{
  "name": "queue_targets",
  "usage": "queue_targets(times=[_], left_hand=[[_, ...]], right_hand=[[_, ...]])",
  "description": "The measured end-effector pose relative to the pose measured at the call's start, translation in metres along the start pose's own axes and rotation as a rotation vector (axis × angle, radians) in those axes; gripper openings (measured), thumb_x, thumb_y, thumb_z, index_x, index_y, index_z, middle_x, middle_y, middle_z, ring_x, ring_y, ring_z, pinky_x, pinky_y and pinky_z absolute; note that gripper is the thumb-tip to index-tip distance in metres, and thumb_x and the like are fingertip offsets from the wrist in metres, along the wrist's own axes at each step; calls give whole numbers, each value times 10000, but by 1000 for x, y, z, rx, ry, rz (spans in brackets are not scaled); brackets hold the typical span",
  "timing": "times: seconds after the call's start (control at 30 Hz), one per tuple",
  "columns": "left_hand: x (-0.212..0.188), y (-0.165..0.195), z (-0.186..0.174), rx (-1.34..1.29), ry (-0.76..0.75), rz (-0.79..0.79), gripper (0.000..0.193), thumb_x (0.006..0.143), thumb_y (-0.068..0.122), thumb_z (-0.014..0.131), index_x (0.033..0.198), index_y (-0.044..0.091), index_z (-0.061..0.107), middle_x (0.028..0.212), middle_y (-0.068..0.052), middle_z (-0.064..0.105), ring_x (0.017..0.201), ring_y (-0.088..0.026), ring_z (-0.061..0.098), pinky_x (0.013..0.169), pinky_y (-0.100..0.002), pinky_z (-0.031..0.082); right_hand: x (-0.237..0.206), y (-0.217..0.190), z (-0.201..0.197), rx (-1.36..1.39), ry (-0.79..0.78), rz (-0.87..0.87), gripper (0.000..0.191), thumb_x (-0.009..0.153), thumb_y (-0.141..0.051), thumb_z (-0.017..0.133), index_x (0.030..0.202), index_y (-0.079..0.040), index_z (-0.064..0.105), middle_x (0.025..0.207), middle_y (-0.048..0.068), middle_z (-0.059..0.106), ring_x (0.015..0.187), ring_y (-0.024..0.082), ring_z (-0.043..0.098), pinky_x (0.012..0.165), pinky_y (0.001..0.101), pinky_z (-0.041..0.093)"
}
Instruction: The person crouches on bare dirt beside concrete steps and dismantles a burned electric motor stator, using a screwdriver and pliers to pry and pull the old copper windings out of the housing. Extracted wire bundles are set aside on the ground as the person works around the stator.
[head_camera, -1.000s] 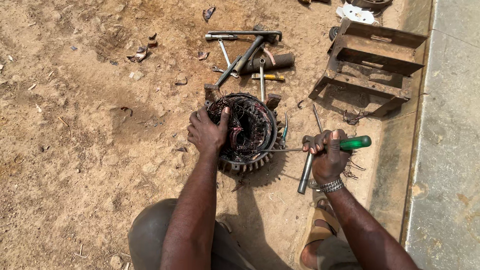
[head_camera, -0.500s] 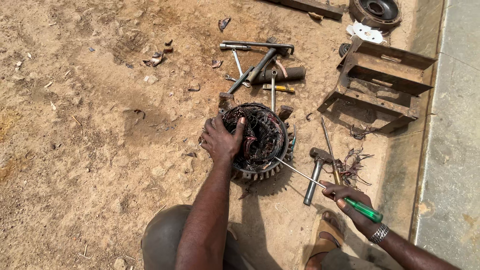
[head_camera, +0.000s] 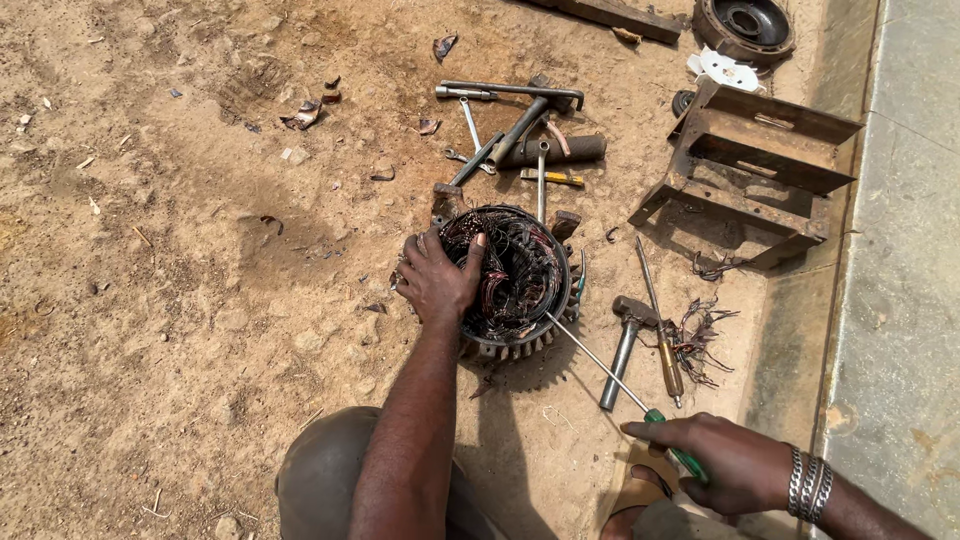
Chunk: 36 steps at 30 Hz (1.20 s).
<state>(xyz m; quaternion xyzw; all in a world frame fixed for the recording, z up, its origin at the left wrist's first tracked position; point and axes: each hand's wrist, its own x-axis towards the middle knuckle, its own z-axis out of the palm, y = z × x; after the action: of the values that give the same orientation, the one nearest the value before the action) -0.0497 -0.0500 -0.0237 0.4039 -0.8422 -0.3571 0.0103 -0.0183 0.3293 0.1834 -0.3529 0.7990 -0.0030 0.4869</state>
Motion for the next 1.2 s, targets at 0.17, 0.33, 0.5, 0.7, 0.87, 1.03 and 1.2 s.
queue_targets(times=[0.17, 0.33, 0.5, 0.7, 0.87, 1.03, 1.2], left_hand=[[0, 0, 2, 42, 2, -14, 1062, 827, 934, 308, 1606, 213, 282, 1672, -218, 164, 1485, -496, 231, 1176, -699, 186], [-2, 1, -1, 47, 2, -28, 1068, 817, 937, 321, 1599, 211, 305, 1659, -217, 184, 1476, -488, 235, 1173, -707, 180], [-1, 2, 0, 44, -4, -27, 1074, 796, 940, 320, 1591, 218, 310, 1659, -201, 204, 1475, -464, 266, 1180, -681, 219], [1, -2, 4, 50, 15, -19, 1059, 820, 937, 309, 1587, 207, 314, 1661, -208, 187, 1482, -479, 238, 1171, -708, 194], [2, 1, 4, 67, 41, 10, 1057, 827, 940, 294, 1585, 204, 320, 1656, -223, 195, 1469, -480, 251, 1160, -695, 211], [-3, 2, 1, 100, 25, -7, 1052, 828, 934, 285, 1588, 207, 320, 1645, -216, 217, 1440, -464, 299, 1148, -657, 263], [-7, 2, 2, 114, 50, 7, 1035, 845, 926, 273, 1583, 203, 328, 1641, -220, 224, 1432, -467, 309, 1143, -657, 269]], right_hand=[[62, -4, 89, -97, 216, 91, 528, 847, -65, 665, 1330, -180, 484, 1087, 147, 622, 916, 340, 687, 782, 474, 598], [92, 12, 122, -104, 270, 114, 249, 910, -154, 651, 1099, -178, 491, 993, 103, 614, 815, 341, 688, 714, 528, 541], [81, -8, 107, -70, 243, 68, 280, 861, -84, 647, 1080, -179, 500, 1018, 112, 620, 823, 357, 676, 697, 544, 514], [88, -9, 35, -132, 221, 87, 362, 788, 4, 607, 1080, -198, 540, 968, 92, 681, 893, 314, 687, 750, 494, 544], [94, 1, 8, -22, 469, 1, 479, 793, -164, 765, 1234, -237, 592, 1185, 155, 596, 951, 339, 675, 756, 481, 599], [112, 5, 21, -73, 1178, -594, 327, 653, 9, 672, 901, -201, 631, 1077, 110, 756, 1155, 432, 643, 1034, 628, 484], [150, -6, 30, 616, 1157, -996, 168, 739, 15, 520, 809, -93, 628, 626, 0, 640, 579, 125, 637, 897, 526, 531]])
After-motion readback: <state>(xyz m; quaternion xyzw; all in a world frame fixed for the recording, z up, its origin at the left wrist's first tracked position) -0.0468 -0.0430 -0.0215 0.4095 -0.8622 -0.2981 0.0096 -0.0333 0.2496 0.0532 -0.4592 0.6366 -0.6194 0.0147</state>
